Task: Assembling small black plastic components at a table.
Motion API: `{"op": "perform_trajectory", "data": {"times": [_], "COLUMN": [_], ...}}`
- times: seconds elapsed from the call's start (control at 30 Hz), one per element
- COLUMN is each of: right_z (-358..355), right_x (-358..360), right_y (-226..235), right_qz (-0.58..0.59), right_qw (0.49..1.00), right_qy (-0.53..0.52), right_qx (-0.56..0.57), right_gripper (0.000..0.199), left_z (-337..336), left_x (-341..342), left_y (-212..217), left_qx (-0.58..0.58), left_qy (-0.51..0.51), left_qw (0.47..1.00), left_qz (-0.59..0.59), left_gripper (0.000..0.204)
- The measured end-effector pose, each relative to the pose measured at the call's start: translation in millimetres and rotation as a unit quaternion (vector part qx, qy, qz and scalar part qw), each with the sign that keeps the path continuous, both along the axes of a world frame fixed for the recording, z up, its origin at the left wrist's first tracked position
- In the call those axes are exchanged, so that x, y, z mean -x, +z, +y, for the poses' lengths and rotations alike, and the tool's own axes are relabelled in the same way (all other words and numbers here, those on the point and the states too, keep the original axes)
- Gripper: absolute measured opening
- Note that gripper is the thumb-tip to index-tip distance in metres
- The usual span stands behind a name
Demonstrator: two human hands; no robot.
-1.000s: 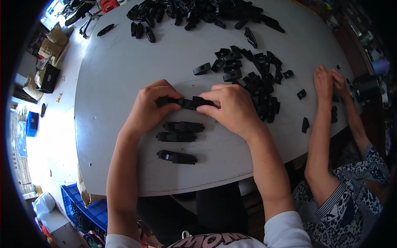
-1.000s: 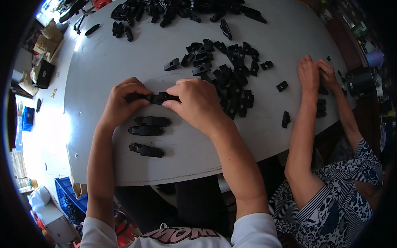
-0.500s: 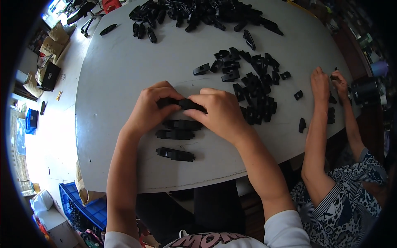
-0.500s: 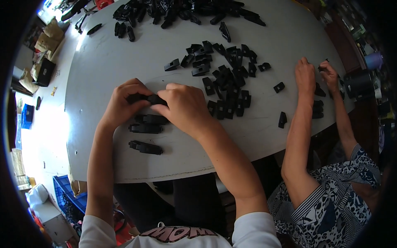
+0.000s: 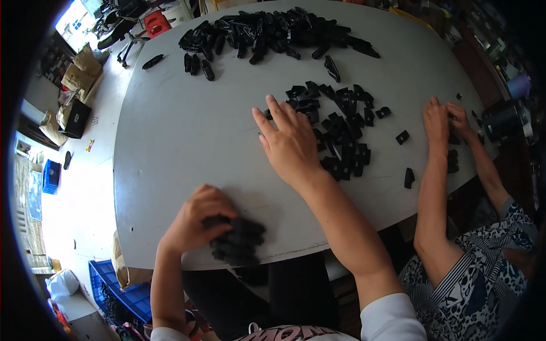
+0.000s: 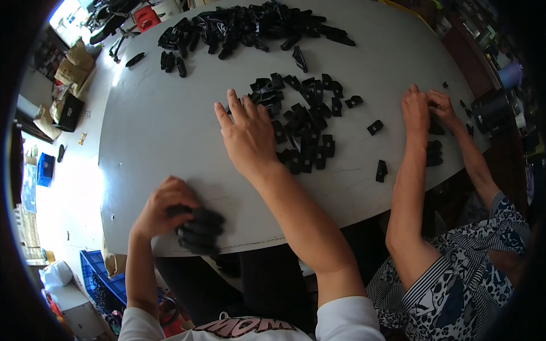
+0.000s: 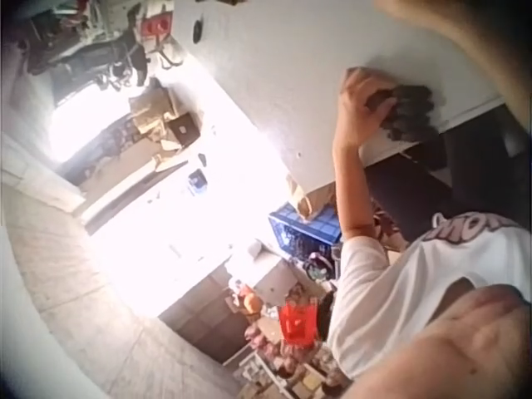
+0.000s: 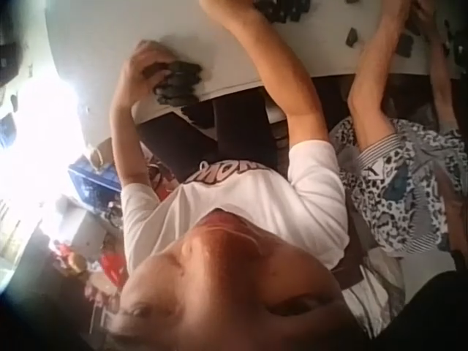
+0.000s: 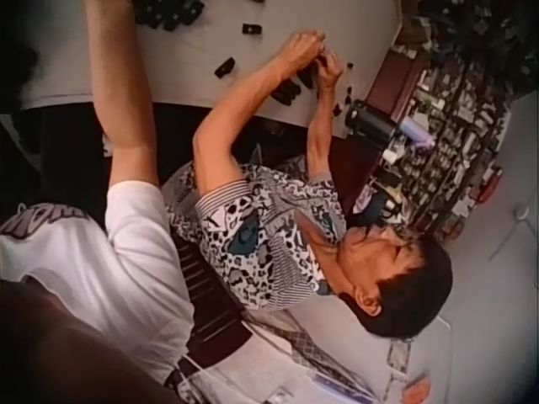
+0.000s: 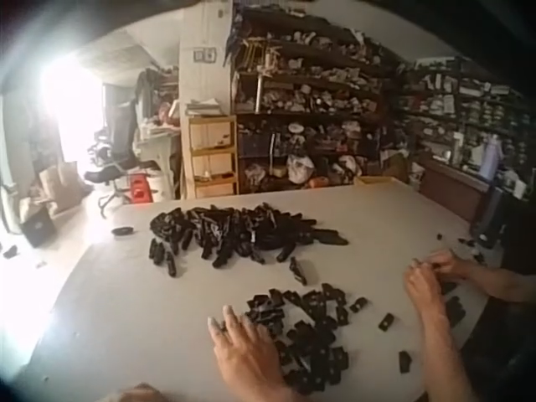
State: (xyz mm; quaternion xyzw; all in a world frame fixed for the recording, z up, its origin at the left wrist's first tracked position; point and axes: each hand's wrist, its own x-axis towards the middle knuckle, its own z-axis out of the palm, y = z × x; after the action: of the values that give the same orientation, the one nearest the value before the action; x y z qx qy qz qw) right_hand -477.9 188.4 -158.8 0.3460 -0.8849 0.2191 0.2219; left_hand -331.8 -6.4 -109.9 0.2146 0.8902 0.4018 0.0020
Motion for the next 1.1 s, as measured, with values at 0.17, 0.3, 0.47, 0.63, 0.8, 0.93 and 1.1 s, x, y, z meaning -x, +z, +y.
{"op": "perform_trajectory", "data": {"times": [0.17, 0.3, 0.47, 0.63, 0.8, 0.93, 1.1], "right_z": [-4, -6, -2, -4, -5, -8, -4], "right_x": [-2, -3, -5, -6, -7, -8, 3], "right_y": [-7, -7, -4, -6, -2, -3, -16], "right_qz": [-0.014, -0.021, -0.040, -0.039, -0.036, -0.042, -0.009], "right_qw": [0.999, 0.999, 0.999, 0.999, 0.999, 0.999, 0.998], "right_qy": [-0.014, -0.013, -0.004, -0.001, 0.000, -0.004, -0.016], "right_qx": [-0.029, -0.032, -0.010, -0.005, -0.006, -0.004, 0.053], "right_gripper": [0.040, 0.037, 0.035, 0.035, 0.034, 0.034, 0.020], "left_z": [7, 30, 103, 172, 191, 178, 122], "left_x": [-49, -47, -43, -32, -43, -55, -28], "left_y": [21, 76, 108, 175, 206, 184, 97], "left_qx": [0.034, -0.156, -0.478, -0.181, -0.023, -0.209, -0.449], "left_qy": [-0.103, -0.108, 0.019, 0.289, 0.401, 0.282, 0.049], "left_qw": [0.990, 0.977, 0.877, 0.925, 0.883, 0.927, 0.892], "left_qz": [-0.088, -0.097, 0.029, -0.167, -0.241, -0.128, -0.004], "left_gripper": [0.023, 0.017, 0.004, 0.024, 0.036, 0.016, 0.012]}}
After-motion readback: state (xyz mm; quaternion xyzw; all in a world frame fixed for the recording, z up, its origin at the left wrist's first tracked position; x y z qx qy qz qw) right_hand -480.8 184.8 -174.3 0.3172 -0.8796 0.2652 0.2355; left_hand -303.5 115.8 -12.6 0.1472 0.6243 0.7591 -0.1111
